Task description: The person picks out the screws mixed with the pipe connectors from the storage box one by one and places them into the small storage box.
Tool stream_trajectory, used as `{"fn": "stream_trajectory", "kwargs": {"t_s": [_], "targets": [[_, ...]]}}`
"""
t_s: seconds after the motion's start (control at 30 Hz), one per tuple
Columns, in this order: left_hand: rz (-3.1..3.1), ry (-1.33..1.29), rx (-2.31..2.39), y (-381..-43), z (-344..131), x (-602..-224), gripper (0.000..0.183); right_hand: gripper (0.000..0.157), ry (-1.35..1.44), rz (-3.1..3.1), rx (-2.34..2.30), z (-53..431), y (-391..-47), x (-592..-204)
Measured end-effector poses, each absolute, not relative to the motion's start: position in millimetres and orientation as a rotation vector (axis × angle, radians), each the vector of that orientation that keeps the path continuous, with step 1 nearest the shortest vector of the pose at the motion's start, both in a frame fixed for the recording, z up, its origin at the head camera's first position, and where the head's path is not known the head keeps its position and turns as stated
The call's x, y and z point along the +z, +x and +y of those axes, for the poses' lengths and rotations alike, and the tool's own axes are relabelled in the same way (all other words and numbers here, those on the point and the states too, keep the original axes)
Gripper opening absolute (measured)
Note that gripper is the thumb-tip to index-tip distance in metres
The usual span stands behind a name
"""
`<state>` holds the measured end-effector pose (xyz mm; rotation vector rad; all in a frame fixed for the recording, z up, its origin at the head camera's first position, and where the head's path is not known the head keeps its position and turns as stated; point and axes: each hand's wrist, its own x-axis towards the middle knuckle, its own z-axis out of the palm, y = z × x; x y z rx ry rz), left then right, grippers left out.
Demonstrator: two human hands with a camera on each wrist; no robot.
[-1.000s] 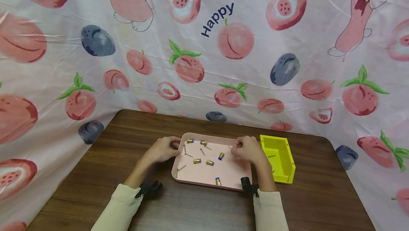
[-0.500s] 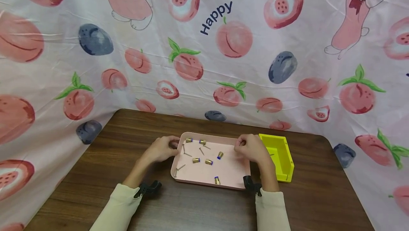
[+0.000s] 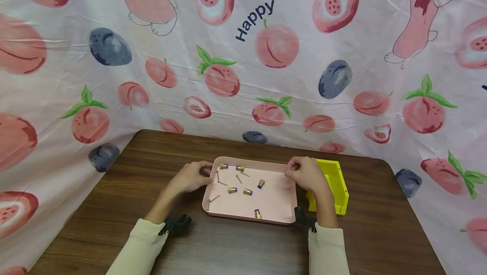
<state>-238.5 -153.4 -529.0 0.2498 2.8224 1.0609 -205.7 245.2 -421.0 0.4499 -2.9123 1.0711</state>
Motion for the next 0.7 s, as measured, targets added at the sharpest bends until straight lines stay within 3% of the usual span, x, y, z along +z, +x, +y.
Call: {"fn": "stream_trajectory", "kwargs": {"t_s": [0.7], "targets": [[2.794, 0.275, 1.078, -240, -156, -531, 0.052, 0.008, 0.297, -2.852, 1.029, 288, -195, -411]]}}
